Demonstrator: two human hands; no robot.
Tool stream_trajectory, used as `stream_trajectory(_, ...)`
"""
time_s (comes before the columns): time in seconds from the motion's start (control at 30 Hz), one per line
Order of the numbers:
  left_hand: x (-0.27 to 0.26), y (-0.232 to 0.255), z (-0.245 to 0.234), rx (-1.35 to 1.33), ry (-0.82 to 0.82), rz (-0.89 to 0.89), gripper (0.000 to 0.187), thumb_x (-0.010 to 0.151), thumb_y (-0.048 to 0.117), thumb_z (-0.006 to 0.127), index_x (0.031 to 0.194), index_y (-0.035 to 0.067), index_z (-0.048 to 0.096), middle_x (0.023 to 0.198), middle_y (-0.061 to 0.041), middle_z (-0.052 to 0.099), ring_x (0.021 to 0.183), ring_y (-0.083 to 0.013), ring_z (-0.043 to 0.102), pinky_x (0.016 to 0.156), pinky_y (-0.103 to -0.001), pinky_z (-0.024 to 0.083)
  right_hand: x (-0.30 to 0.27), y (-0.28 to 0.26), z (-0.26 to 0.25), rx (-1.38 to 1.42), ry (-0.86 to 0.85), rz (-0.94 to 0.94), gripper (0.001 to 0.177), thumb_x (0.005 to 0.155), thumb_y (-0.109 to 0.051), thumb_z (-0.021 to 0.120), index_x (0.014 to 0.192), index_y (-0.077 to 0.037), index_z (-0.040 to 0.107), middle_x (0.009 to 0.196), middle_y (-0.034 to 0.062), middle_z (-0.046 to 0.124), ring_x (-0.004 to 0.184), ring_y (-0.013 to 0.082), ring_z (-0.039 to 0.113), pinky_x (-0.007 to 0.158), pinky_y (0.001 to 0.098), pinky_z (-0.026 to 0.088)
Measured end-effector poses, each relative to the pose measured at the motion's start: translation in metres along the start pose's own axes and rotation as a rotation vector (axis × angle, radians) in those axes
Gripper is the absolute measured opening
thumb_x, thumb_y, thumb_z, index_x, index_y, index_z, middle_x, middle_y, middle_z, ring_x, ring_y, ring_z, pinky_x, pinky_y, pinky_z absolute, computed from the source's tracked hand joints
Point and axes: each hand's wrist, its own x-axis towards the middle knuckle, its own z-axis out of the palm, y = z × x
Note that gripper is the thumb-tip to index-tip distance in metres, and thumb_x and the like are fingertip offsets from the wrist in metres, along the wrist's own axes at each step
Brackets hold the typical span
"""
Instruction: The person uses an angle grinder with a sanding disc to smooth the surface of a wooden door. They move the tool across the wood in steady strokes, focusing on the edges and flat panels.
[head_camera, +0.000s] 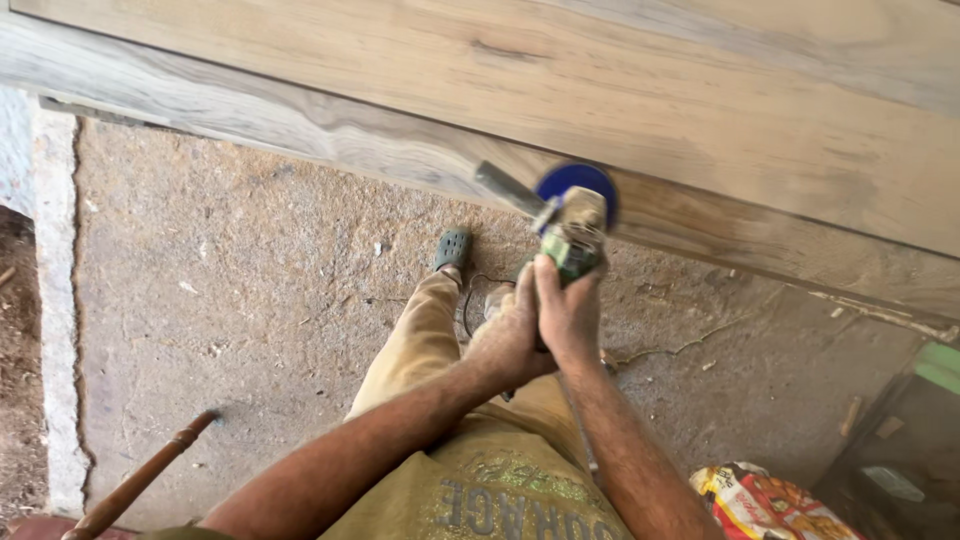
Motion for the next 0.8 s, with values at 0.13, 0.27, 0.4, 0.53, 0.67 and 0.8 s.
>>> stream_trajectory(0.13,-0.006,-0.039,-0.014,-0.164,0.053,-0.031,0.117,0.084,0.032,0.079,0.152,-0.006,-0.009,0.129,-0.027,0.053,0.111,-0.0354,0.067,0.094,-0.043,0.061,0.003,-0.025,0.045,-0.027,-0.099,-0.031,0.081,0.096,-0.034,0.06,0.151,0.003,0.013,0.116,0.0219,0.066,0.088,0.0251,0.076,0.068,0.0357,0.07)
stream_trajectory(0.27,-0.013,-0.078,-0.036,-0.028,0.269,0.224,0.117,0.092,0.03,0.078,0.147,-0.017,-0.014,0.132,-0.036,0.048,0.115,-0.0396,0.063,0.095,-0.044,0.06,0.0,-0.047,0.097,-0.055,-0.172,-0.043,0.083,0.094,-0.032,0.062,0.151,0.004,0.014,0.115,0.0226,0.066,0.081,0.0264,0.076,0.064,0.0381,0.07)
stream_trajectory(0.4,-0.024,-0.099,-0.051,-0.22,0.372,0.128,0.116,0.082,0.027,0.082,0.147,-0.012,-0.006,0.133,-0.031,0.049,0.115,-0.037,0.065,0.09,-0.045,0.062,0.004,-0.058,0.132,-0.187,-0.269,-0.077,0.085,0.095,-0.036,0.062,0.151,0.005,0.014,0.112,0.0242,0.066,0.08,0.0285,0.076,0.063,0.0387,0.069)
stream_trajectory(0.53,-0.024,-0.108,-0.045,-0.253,0.483,0.152,0.116,0.079,0.028,0.085,0.148,-0.01,0.0,0.133,-0.029,0.053,0.116,-0.0386,0.065,0.089,-0.047,0.061,0.006,-0.057,0.134,-0.32,-0.27,-0.235,0.086,0.1,-0.038,0.064,0.151,0.009,0.014,0.112,0.0278,0.066,0.088,0.03,0.075,0.07,0.0402,0.067)
stream_trajectory(0.67,-0.007,-0.101,-0.024,-0.12,0.351,0.262,0.111,0.091,0.03,0.078,0.149,-0.015,-0.006,0.137,-0.035,0.045,0.12,-0.0369,0.065,0.091,-0.044,0.064,0.004,-0.05,0.103,-0.168,-0.247,-0.088,0.083,0.096,-0.034,0.061,0.15,0.007,0.013,0.11,0.024,0.067,0.083,0.0271,0.076,0.066,0.0363,0.07)
stream_trajectory(0.8,0.007,-0.064,0.007,0.046,0.199,0.213,0.116,0.094,0.034,0.079,0.151,-0.014,-0.01,0.133,-0.035,0.045,0.111,-0.0382,0.065,0.093,-0.048,0.062,0.001,-0.038,0.05,-0.091,-0.155,0.039,0.079,0.092,-0.031,0.059,0.149,0.003,0.016,0.107,0.0208,0.068,0.078,0.0274,0.076,0.061,0.0354,0.069)
